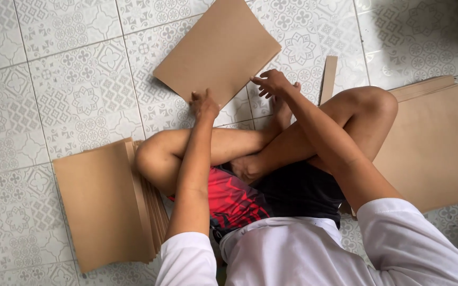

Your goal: Folding flat cardboard sheets into boxes or components and stacking them.

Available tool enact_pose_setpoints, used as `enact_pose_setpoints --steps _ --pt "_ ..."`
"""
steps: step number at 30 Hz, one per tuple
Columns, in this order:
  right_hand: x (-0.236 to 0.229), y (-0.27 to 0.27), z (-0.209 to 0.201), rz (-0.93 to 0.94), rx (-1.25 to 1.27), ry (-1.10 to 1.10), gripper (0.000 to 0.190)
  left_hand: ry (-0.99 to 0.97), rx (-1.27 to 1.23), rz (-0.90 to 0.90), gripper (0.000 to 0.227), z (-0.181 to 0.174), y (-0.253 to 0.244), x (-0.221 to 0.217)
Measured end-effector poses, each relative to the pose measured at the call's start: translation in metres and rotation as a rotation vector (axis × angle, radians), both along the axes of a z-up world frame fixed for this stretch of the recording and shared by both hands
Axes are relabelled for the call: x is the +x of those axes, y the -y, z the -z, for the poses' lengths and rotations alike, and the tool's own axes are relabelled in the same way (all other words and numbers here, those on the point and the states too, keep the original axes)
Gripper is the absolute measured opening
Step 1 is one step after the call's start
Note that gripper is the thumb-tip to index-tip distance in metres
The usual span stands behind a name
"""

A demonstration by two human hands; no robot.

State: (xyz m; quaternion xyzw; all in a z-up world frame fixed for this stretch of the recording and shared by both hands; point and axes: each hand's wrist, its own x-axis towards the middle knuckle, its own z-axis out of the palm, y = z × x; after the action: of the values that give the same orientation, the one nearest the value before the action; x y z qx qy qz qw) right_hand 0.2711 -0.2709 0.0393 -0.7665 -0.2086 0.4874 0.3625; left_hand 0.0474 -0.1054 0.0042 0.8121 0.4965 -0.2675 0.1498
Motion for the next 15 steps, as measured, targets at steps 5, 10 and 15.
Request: enact_pose_setpoints --steps 5,10,15 --pt "-0.018 -0.015 -0.011 -0.117 -0.051 -0.161 0.098 0.277 -0.165 -0.004 0.069 -0.044 0.008 0.000" --pt "-0.022 -0.040 -0.004 -0.142 -0.002 0.061 0.109 0.550 0.153 0.002 0.049 -0.049 -0.012 -0.002" --pt "-0.036 -0.043 -0.016 -0.135 -0.127 0.141 0.072 0.415 0.677 -0.389 0.105 -0.029 -0.088 -0.027"
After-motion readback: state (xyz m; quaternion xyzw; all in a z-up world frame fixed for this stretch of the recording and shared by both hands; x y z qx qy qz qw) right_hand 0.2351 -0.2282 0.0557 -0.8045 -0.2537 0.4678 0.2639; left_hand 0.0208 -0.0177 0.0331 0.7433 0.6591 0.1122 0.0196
